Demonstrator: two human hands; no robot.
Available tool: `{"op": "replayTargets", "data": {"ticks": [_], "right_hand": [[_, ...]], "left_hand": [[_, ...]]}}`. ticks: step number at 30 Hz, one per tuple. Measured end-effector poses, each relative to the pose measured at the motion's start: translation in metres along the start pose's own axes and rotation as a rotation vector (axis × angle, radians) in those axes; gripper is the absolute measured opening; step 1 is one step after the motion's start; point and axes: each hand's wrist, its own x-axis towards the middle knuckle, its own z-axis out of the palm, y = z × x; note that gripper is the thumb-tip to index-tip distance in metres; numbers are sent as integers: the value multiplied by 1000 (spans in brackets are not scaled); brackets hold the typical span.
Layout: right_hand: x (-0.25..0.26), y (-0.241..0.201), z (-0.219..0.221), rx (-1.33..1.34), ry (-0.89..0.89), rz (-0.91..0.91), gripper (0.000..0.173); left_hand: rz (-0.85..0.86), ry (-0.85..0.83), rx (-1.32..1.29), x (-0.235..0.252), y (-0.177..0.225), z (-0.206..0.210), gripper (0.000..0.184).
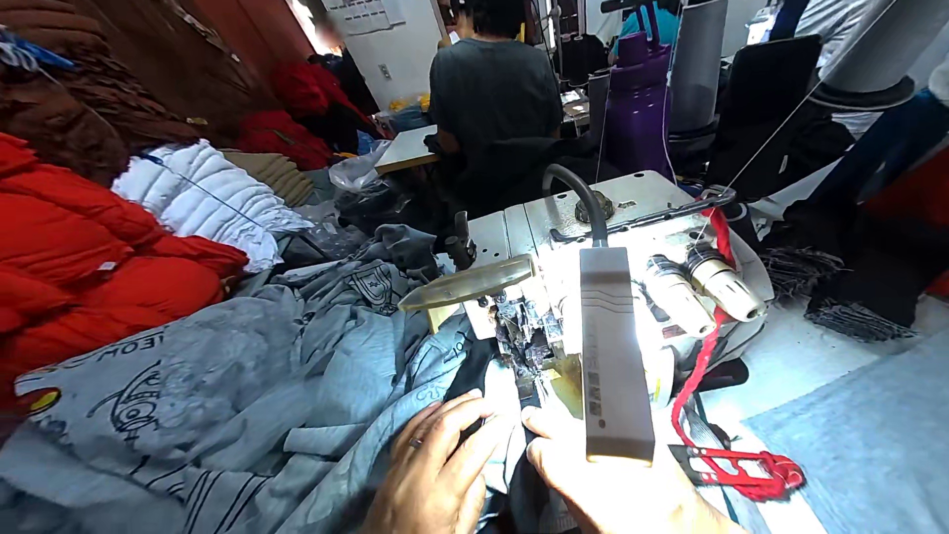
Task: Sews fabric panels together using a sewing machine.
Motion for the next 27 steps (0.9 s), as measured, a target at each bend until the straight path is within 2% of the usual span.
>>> {"op": "replayTargets", "data": {"ticks": [13, 21, 27], "right_hand": [[0, 5, -5, 13, 2, -24, 17], [0, 4, -6, -30, 17, -29, 17], [1, 3, -6, -39, 5, -39, 16]], "left_hand": [[54, -22, 217, 5, -7, -11, 23], [105, -1, 257, 5, -15, -11, 25], [79, -4, 230, 3, -15, -9, 27]]}}
